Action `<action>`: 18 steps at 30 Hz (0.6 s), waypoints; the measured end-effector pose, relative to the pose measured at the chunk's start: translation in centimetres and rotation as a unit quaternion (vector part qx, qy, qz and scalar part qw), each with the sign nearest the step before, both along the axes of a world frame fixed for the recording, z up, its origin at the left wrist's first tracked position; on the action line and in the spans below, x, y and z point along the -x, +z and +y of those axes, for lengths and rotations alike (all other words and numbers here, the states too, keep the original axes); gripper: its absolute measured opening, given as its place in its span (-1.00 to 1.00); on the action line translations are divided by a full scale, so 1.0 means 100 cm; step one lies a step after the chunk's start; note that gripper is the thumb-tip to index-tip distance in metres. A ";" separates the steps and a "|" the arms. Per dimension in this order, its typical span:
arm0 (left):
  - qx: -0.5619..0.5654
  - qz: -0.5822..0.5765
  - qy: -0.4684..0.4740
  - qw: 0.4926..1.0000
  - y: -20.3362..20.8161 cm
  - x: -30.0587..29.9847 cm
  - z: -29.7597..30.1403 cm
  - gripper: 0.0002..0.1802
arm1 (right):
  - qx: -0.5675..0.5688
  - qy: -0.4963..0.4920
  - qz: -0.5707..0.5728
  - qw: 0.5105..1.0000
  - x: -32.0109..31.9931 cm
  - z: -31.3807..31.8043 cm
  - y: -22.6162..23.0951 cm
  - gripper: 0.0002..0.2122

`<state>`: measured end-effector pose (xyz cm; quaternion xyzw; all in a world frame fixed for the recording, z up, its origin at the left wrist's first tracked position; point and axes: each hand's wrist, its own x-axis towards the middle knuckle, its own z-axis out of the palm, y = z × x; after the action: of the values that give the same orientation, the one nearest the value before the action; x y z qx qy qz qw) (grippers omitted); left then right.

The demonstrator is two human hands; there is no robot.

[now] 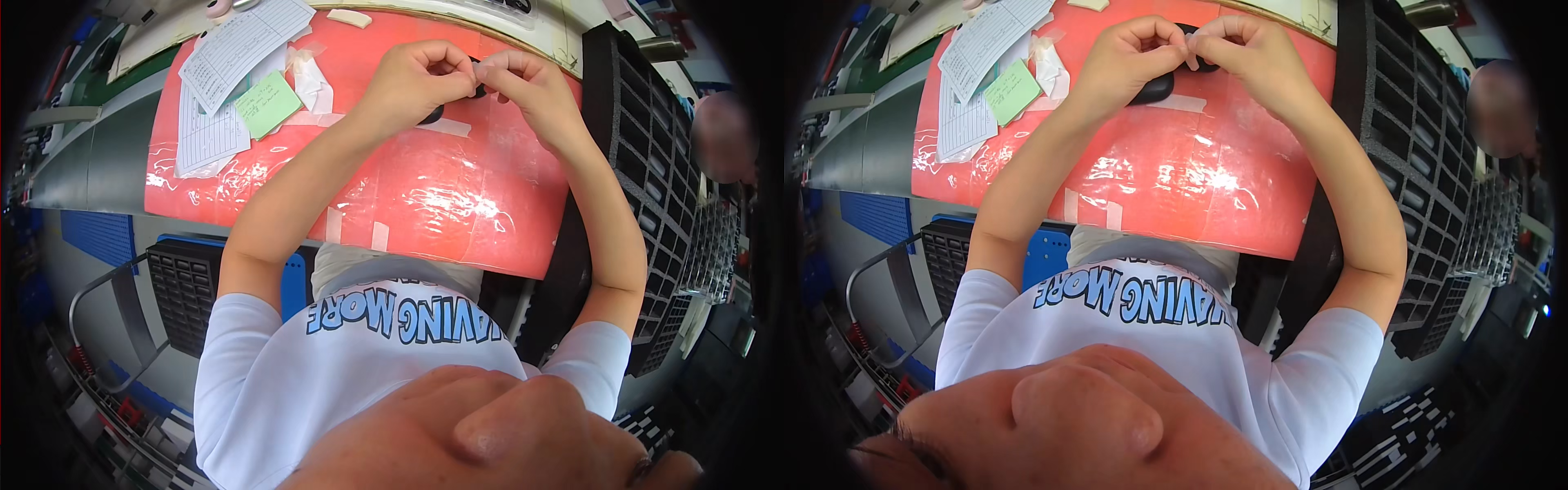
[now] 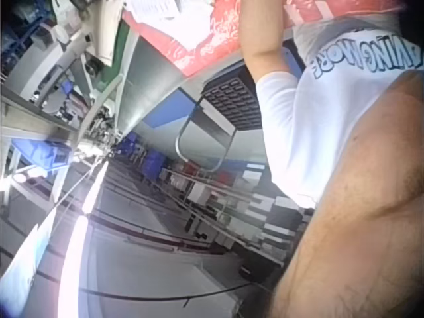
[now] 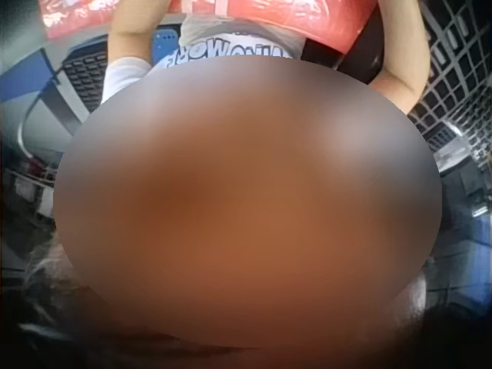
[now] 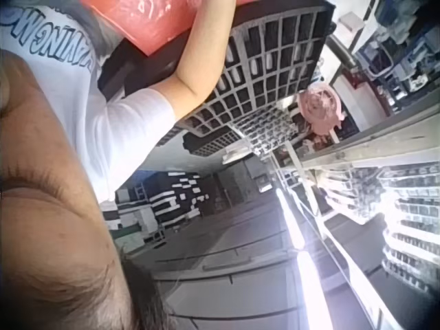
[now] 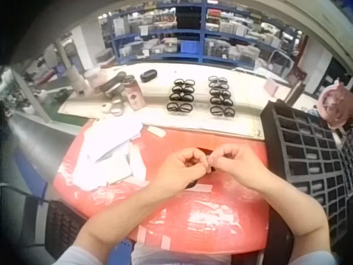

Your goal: Assembling and inspecting small electronic components at an industrial workbench.

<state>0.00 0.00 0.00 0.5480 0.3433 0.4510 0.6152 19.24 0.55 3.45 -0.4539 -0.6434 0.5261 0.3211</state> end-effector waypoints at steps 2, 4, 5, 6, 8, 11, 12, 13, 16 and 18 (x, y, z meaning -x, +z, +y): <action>0.010 0.023 -0.017 1.000 0.003 0.002 -0.002 -0.95 | 0.010 -0.003 0.022 1.000 0.000 0.003 -0.002 -0.86; 0.002 0.019 0.008 1.000 0.000 -0.002 -0.001 -0.94 | 0.016 -0.039 0.012 0.999 -0.007 0.006 -0.005 -0.87; -0.004 0.016 0.033 0.999 -0.002 -0.004 0.000 -0.93 | 0.023 -0.076 0.003 0.997 -0.009 0.007 -0.006 -0.87; -0.004 0.016 0.034 0.999 -0.004 -0.003 0.001 -0.93 | 0.023 -0.075 0.004 0.997 -0.006 0.006 -0.005 -0.87; -0.019 0.004 0.018 1.000 -0.008 -0.002 0.003 -0.91 | -0.053 -0.076 -0.034 0.995 0.002 0.001 0.000 -0.89; 0.005 -0.006 -0.021 1.000 -0.001 -0.004 0.001 -0.93 | -0.153 -0.067 -0.074 0.983 0.003 -0.006 -0.004 -0.92; 0.005 -0.006 -0.021 1.000 0.002 -0.004 0.000 -0.93 | -0.153 -0.067 -0.074 0.983 0.005 -0.007 -0.002 -0.92; 0.010 -0.010 -0.015 1.000 0.005 -0.003 -0.001 -0.90 | -0.197 -0.063 -0.115 0.972 0.006 -0.008 0.001 -0.94; 0.034 -0.021 -0.021 0.999 0.007 -0.001 0.000 -0.85 | -0.258 -0.053 -0.157 0.952 0.008 -0.009 0.006 -0.95; 0.052 -0.028 -0.033 0.998 0.007 0.001 0.001 -0.82 | -0.277 -0.047 -0.158 0.947 0.008 -0.008 0.005 -0.95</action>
<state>-0.09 0.11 0.69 0.5135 0.3306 0.4277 0.6664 18.44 -0.27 4.00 -0.4543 -0.7840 0.2335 0.3528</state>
